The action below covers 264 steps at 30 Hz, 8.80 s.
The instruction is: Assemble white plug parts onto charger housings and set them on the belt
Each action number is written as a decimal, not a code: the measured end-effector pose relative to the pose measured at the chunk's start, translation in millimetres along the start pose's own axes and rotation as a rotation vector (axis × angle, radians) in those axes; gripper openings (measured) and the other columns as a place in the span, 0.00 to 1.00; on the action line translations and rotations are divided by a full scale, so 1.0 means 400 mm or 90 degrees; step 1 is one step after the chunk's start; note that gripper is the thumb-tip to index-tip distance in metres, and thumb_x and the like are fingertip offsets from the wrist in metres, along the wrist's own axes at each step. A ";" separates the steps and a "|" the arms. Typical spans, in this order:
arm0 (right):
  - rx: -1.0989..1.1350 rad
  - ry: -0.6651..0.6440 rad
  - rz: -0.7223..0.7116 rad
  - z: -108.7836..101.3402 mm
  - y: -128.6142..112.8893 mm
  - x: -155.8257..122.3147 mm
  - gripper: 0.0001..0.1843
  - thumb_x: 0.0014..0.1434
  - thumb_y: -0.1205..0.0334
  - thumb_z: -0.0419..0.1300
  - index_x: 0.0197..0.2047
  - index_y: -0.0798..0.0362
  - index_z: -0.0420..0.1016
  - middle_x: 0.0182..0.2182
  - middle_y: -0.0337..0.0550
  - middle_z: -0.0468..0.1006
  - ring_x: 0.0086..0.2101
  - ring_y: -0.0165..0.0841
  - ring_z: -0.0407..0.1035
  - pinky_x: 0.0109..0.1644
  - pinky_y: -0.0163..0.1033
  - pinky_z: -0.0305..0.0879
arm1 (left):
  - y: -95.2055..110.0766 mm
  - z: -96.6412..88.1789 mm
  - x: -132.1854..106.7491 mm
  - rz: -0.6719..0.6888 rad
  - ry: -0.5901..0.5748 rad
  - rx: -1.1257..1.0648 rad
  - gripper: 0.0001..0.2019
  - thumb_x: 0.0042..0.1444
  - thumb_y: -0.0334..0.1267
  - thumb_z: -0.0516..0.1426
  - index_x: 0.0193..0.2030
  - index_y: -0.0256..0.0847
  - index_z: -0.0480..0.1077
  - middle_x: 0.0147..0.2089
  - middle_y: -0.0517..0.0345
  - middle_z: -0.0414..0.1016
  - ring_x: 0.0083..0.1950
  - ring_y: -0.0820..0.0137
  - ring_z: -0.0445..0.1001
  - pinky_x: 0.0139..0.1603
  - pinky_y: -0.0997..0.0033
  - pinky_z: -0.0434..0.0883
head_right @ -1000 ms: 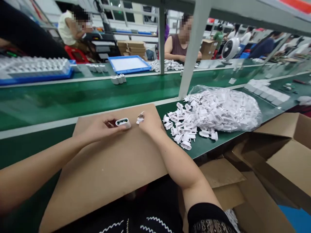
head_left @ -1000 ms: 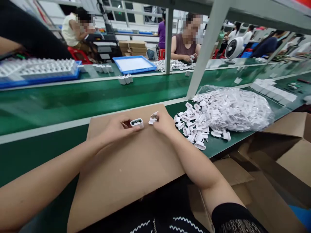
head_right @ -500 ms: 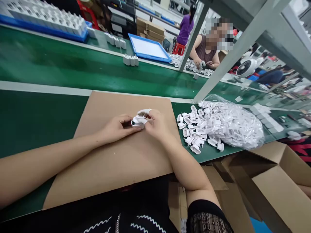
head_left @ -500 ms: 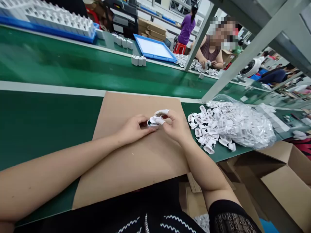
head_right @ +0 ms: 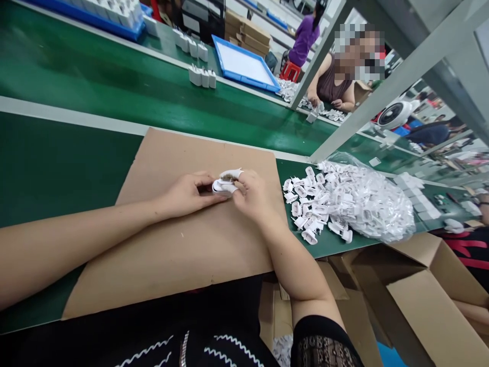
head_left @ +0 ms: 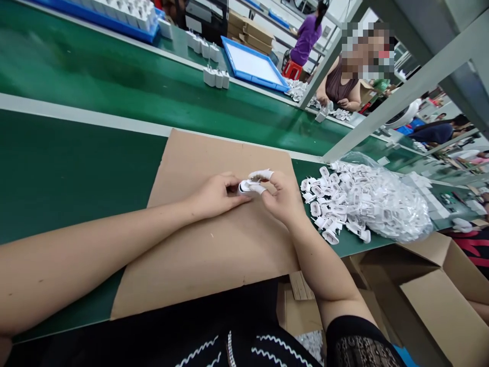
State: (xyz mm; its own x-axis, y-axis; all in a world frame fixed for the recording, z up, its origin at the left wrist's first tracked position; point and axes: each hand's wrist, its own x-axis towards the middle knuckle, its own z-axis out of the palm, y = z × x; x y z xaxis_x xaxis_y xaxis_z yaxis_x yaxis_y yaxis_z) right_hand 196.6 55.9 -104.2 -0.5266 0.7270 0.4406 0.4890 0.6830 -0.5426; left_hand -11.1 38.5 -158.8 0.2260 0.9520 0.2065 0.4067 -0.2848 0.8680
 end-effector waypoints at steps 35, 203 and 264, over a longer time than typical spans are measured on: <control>0.169 0.118 0.313 0.036 0.079 0.038 0.37 0.57 0.43 0.66 0.65 0.52 0.74 0.54 0.57 0.80 0.45 0.45 0.80 0.55 0.54 0.77 | -0.050 -0.257 0.309 -0.213 0.202 0.257 0.17 0.63 0.37 0.63 0.56 0.33 0.77 0.59 0.36 0.79 0.58 0.51 0.76 0.56 0.58 0.70; 0.389 -0.064 0.342 0.102 0.044 -0.013 0.16 0.56 0.55 0.73 0.45 0.51 0.80 0.33 0.38 0.81 0.33 0.30 0.73 0.34 0.32 0.66 | 0.018 -0.040 -0.042 -0.175 0.013 -0.164 0.22 0.48 0.59 0.67 0.36 0.41 0.79 0.44 0.47 0.83 0.50 0.54 0.78 0.54 0.58 0.73; 0.647 0.090 0.444 -0.019 0.081 0.038 0.08 0.48 0.66 0.70 0.35 0.53 0.83 0.33 0.39 0.83 0.33 0.28 0.72 0.37 0.31 0.66 | 0.035 -0.089 0.233 -0.094 0.018 0.103 0.28 0.45 0.59 0.70 0.48 0.42 0.77 0.47 0.50 0.83 0.46 0.55 0.79 0.48 0.59 0.74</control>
State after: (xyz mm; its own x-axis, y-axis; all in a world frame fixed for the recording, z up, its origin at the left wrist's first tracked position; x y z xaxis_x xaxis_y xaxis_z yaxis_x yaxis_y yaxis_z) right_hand 209.8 89.6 -109.5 -0.2597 0.9576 -0.1250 -0.1591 -0.1700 -0.9725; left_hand -15.9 127.4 -111.3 0.1287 0.9869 0.0970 0.5714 -0.1537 0.8061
